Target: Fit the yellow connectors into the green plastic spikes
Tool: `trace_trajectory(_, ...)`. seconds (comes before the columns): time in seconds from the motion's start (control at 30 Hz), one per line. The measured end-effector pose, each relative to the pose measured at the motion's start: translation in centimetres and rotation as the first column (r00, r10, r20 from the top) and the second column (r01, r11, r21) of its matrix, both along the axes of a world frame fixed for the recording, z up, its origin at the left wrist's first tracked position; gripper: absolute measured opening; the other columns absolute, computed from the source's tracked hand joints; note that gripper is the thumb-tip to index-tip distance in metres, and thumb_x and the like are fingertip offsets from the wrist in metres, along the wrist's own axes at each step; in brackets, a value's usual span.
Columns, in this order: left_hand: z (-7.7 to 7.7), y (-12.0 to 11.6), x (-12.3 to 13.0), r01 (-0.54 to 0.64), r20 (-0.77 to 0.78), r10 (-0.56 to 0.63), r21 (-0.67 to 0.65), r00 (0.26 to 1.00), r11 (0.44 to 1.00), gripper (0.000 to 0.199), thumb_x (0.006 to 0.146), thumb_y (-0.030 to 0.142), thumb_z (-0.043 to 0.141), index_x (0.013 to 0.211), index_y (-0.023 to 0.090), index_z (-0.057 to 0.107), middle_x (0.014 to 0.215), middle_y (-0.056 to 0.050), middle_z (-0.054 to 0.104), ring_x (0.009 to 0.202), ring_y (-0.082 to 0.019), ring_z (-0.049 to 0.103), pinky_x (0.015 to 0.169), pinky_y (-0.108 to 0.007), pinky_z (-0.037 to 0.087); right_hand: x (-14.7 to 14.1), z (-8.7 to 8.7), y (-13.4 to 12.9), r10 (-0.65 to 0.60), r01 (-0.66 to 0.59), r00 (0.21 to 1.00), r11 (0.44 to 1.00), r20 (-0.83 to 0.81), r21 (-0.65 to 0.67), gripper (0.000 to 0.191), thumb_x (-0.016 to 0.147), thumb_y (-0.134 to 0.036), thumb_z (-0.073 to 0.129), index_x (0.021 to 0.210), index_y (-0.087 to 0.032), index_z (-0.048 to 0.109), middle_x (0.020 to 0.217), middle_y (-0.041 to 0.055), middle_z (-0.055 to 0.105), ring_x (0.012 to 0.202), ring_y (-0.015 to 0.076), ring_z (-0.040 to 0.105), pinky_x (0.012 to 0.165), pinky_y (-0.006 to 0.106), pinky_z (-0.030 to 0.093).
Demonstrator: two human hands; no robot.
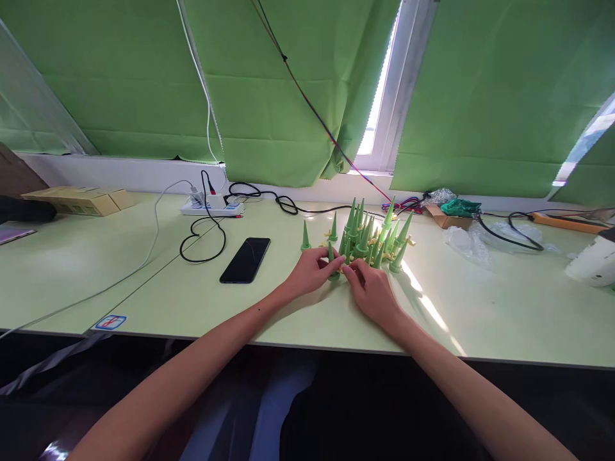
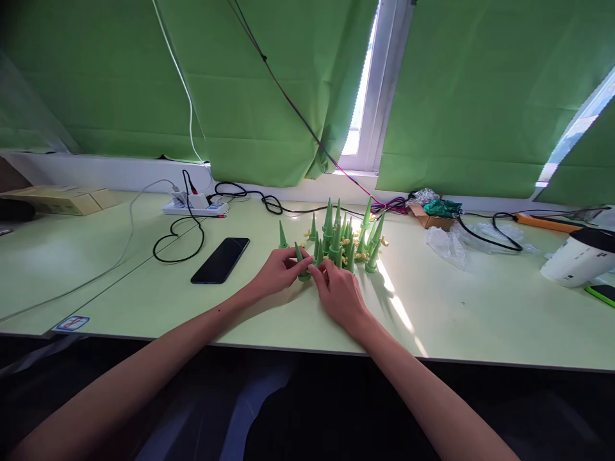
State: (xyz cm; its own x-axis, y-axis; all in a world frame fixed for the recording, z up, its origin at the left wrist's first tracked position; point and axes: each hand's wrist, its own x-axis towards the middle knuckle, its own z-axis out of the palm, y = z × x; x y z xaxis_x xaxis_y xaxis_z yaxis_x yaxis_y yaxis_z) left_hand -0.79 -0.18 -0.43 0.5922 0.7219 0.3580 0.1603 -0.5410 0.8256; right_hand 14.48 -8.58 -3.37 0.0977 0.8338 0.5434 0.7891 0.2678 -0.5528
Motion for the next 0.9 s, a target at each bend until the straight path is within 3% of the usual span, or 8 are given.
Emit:
trace_trajectory(0.1, -0.12, 0.2, -0.01, -0.007, 0.019, 0.007, 0.013, 1.0, 1.0, 0.039, 0.085, 0.05, 0.058, 0.081, 0.012, 0.065, 0.066, 0.0, 0.058, 0.05, -0.006, 0.04, 0.045, -0.02, 0.032, -0.01, -0.02, -0.02, 0.058, -0.057, 0.998, 0.998, -0.022, 0.011, 0.018, 0.096, -0.037, 0.05, 0.1, -0.02, 0.055, 0.067, -0.0024, 0.061, 0.057, 0.014, 0.053, 0.058, 0.024, 0.036)
trace_trajectory(0.17, -0.19, 0.29, -0.03, -0.01, 0.018, 0.01, 0.019, 1.0, 1.0, 0.039, 0.085, 0.05, 0.057, 0.081, 0.012, 0.065, 0.069, -0.001, 0.06, 0.052, -0.007, 0.042, 0.047, -0.02, 0.035, 0.05, -0.17, 0.05, 0.087, -0.087, 0.996, 0.996, -0.009, 0.014, 0.015, 0.096, -0.032, 0.049, 0.102, -0.02, 0.054, 0.072, -0.001, 0.063, 0.06, 0.0149, 0.056, 0.059, 0.025, 0.037)
trace_trajectory(0.4, -0.23, 0.22, -0.12, 0.006, -0.054, -0.003, 0.06, 0.999, 0.998, 0.038, 0.087, 0.049, 0.055, 0.078, 0.013, 0.065, 0.057, 0.003, 0.051, 0.047, -0.006, 0.037, 0.047, -0.02, 0.033, 0.29, -0.63, 0.29, 0.065, -0.063, 0.993, 0.998, 0.096, -0.028, 0.026, 0.099, -0.034, 0.042, 0.079, -0.021, 0.051, 0.066, -0.0001, 0.06, 0.057, 0.0153, 0.054, 0.056, 0.026, 0.034)
trace_trajectory(0.67, -0.32, 0.22, -0.05, 0.016, -0.059, -0.011, 0.087, 0.998, 0.996, 0.042, 0.088, 0.051, 0.053, 0.076, 0.013, 0.066, 0.057, 0.003, 0.048, 0.048, -0.006, 0.036, 0.047, -0.02, 0.032, 0.17, -0.27, 0.14, -0.005, 0.018, 0.982, 0.997, 0.189, -0.07, 0.039, 0.101, -0.04, 0.038, 0.07, -0.021, 0.054, 0.06, 0.0014, 0.06, 0.052, 0.0153, 0.054, 0.052, 0.027, 0.027)
trace_trajectory(0.9, -0.52, 0.55, 0.01, -0.055, -0.059, 0.06, 0.088, 0.996, 0.995, 0.04, 0.088, 0.049, 0.053, 0.076, 0.012, 0.064, 0.062, 0.0, 0.054, 0.05, -0.008, 0.04, 0.048, -0.022, 0.032, -0.02, -0.14, 0.03, 0.052, -0.046, 0.996, 0.996, 0.078, -0.074, 0.018, 0.097, -0.036, 0.047, 0.102, -0.021, 0.056, 0.065, -0.0022, 0.065, 0.056, 0.016, 0.058, 0.057, 0.025, 0.036)
